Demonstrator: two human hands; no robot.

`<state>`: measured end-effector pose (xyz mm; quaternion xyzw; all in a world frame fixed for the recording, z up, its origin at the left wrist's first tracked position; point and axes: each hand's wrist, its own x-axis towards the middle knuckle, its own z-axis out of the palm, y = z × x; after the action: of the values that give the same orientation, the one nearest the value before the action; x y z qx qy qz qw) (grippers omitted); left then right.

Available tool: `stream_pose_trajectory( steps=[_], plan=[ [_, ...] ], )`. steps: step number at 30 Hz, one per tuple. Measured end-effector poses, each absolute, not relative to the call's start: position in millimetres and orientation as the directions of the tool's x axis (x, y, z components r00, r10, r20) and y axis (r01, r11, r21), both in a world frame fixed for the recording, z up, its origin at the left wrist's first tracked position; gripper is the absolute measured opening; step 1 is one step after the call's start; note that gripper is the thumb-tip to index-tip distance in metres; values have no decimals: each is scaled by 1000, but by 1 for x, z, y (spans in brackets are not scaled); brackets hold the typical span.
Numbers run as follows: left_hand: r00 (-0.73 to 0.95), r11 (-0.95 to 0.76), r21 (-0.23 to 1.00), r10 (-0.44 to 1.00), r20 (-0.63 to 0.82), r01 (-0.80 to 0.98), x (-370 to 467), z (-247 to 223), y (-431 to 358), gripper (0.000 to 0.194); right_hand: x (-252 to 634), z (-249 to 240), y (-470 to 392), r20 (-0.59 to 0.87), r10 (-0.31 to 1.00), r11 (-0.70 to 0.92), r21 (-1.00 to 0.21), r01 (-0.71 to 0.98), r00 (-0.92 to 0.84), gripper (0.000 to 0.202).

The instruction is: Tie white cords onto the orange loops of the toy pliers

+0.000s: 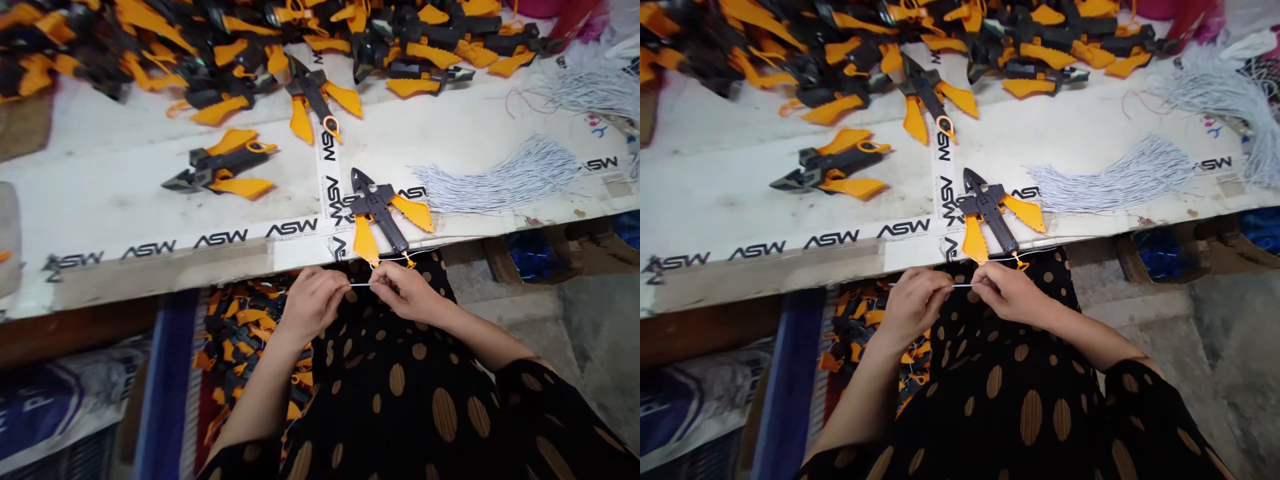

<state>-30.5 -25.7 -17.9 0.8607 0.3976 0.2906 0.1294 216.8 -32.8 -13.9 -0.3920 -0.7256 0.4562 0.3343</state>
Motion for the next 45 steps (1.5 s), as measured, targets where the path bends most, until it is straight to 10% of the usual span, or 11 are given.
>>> stream_pose_trajectory(
  steps=[7,22,33,41,45],
  plan=[
    [507,-613,548,787,353,569,-3,1,-3,31,270,-42,-28,281,941,335,-715,614,-187,24],
    [537,-580,389,813,224,716,28,-30,11,41,318,-43,-33,553,830,341,-614,712,79,14],
    [381,-199,815,924,-29,544,68,6,26,43,220,-56,-31,681,549,830,-373,415,-485,18],
    [451,-539,362,840,302,761,72,-6,45,24,236,-62,-34,618,615,788,-457,413,-489,32],
    [518,-610,266,784,342,746,76,-11,50,22,259,-59,-21,617,755,637,-611,470,-221,38]
  ],
)
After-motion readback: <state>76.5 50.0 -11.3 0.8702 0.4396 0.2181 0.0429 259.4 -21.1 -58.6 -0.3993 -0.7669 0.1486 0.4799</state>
